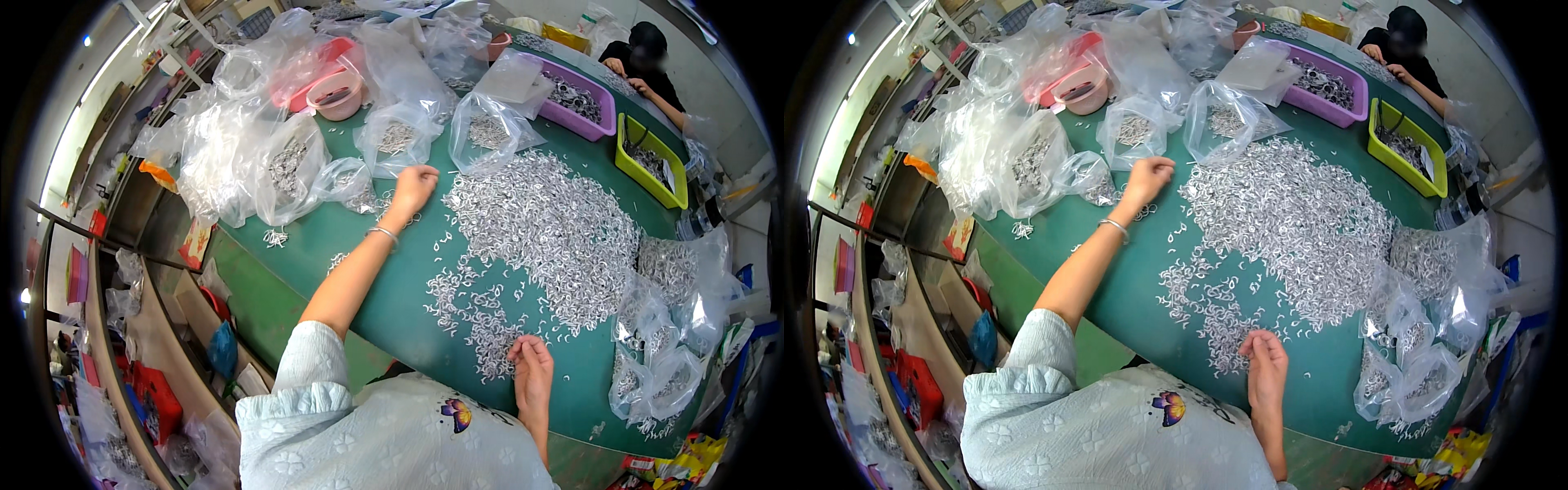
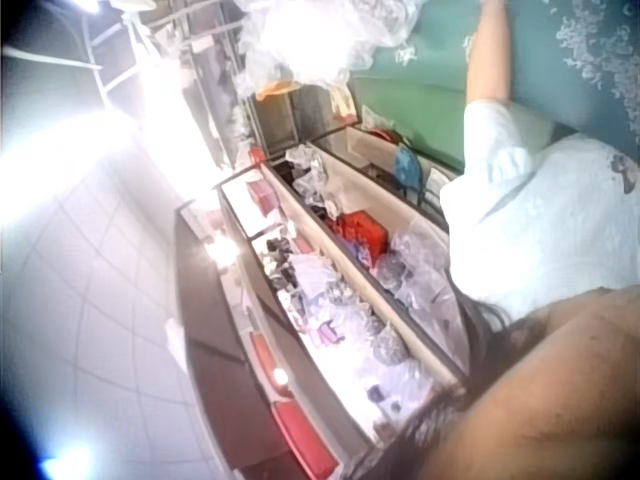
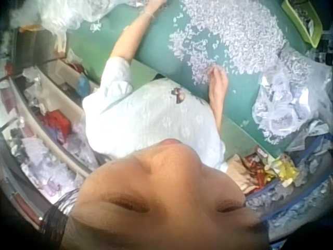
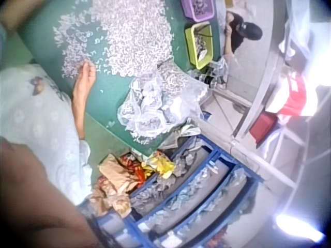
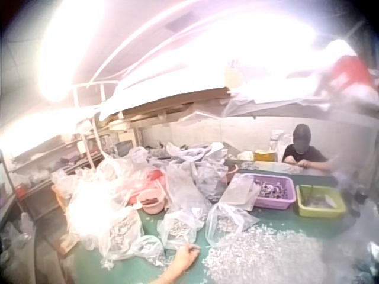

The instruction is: The person sorts small white metal parts by hand on a green workbench, moving them between a central pile and smaller groups while also picking through bags of similar components.

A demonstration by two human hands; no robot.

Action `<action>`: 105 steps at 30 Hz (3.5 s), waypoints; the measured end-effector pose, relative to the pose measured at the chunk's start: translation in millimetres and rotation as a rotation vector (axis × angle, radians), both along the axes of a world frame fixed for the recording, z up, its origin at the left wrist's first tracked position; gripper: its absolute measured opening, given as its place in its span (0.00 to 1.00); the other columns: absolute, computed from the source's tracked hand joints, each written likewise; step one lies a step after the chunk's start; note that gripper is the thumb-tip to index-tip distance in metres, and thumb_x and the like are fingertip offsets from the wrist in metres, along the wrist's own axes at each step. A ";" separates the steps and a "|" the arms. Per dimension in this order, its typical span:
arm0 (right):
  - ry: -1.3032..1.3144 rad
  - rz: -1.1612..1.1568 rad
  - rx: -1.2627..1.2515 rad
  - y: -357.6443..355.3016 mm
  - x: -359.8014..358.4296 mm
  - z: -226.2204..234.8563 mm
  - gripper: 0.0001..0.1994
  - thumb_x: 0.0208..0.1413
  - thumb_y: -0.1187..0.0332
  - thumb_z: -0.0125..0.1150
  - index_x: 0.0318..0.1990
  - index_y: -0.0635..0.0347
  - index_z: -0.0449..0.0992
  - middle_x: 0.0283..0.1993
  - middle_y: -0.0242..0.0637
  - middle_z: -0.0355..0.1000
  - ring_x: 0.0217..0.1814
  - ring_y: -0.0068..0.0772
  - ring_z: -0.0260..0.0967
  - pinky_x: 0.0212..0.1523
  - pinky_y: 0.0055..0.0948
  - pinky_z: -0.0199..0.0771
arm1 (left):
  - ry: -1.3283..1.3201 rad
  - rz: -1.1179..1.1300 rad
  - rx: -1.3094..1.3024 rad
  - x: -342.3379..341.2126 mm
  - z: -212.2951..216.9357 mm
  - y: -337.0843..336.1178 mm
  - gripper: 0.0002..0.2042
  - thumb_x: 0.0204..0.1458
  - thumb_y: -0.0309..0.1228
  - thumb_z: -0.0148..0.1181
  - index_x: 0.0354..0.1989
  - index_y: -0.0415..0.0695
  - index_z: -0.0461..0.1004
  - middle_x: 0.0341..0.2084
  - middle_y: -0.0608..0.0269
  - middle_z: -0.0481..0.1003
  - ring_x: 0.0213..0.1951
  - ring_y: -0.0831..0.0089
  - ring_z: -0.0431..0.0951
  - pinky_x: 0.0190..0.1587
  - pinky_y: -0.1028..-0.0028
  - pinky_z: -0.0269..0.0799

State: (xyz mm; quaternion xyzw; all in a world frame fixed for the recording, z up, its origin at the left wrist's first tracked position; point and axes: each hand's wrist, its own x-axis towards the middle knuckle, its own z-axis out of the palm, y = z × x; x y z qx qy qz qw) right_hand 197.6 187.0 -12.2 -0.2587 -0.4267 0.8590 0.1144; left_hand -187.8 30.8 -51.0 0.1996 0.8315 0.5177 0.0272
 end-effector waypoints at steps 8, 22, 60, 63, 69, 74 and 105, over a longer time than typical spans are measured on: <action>-0.010 -0.012 0.035 1.8 -0.6 8.6 0.05 0.63 0.75 0.50 0.41 0.66 0.72 0.34 0.36 0.70 0.35 0.28 0.67 0.40 0.26 0.68 | 0.449 0.091 -0.458 -7.5 0.7 34.3 0.05 0.48 0.27 0.59 0.31 0.39 0.76 0.30 0.49 0.77 0.35 0.48 0.78 0.39 0.55 0.74; 0.030 0.008 0.067 5.7 -9.6 6.8 0.06 0.63 0.73 0.51 0.41 0.66 0.73 0.33 0.35 0.70 0.34 0.26 0.66 0.40 0.24 0.68 | -0.626 0.368 0.992 -24.3 50.4 -8.0 0.14 0.57 0.20 0.50 0.52 0.32 0.68 0.32 0.59 0.77 0.27 0.80 0.73 0.29 0.80 0.73; -0.152 0.660 1.885 -1.8 16.3 -1.3 0.28 0.51 0.56 0.64 0.61 0.45 0.68 0.70 0.32 0.55 0.75 0.47 0.43 0.68 0.59 0.46 | 0.331 -0.526 -0.502 261.6 35.8 -46.9 0.23 0.53 0.26 0.59 0.59 0.44 0.66 0.67 0.56 0.55 0.69 0.47 0.50 0.66 0.39 0.43; -0.184 0.564 1.876 23.4 16.8 -2.8 0.24 0.52 0.64 0.63 0.59 0.44 0.70 0.69 0.32 0.57 0.75 0.46 0.45 0.69 0.56 0.47 | 0.348 -0.566 -0.564 263.1 30.3 -52.3 0.22 0.54 0.26 0.58 0.59 0.44 0.67 0.67 0.56 0.55 0.68 0.46 0.50 0.64 0.36 0.43; -0.171 0.277 1.805 33.2 3.2 -1.8 0.23 0.53 0.69 0.61 0.59 0.57 0.69 0.68 0.39 0.58 0.73 0.49 0.49 0.69 0.54 0.46 | 0.340 -0.404 -0.530 251.9 26.0 -53.0 0.23 0.54 0.26 0.58 0.59 0.45 0.66 0.68 0.57 0.54 0.69 0.48 0.49 0.62 0.30 0.41; -0.041 0.584 1.792 -4.2 -14.7 10.6 0.25 0.55 0.63 0.61 0.60 0.58 0.67 0.69 0.37 0.58 0.73 0.46 0.49 0.69 0.55 0.45 | 0.393 -0.379 -0.573 249.6 25.3 -47.6 0.19 0.54 0.27 0.58 0.55 0.45 0.70 0.65 0.57 0.57 0.68 0.53 0.52 0.61 0.29 0.41; -0.065 0.453 1.069 9.9 -62.1 25.9 0.06 0.56 0.74 0.55 0.28 0.65 0.71 0.30 0.38 0.73 0.28 0.28 0.69 0.30 0.26 0.65 | 0.216 -0.192 -0.207 222.7 42.4 -39.8 0.13 0.46 0.23 0.64 0.42 0.44 0.74 0.32 0.63 0.71 0.37 0.65 0.71 0.43 0.66 0.59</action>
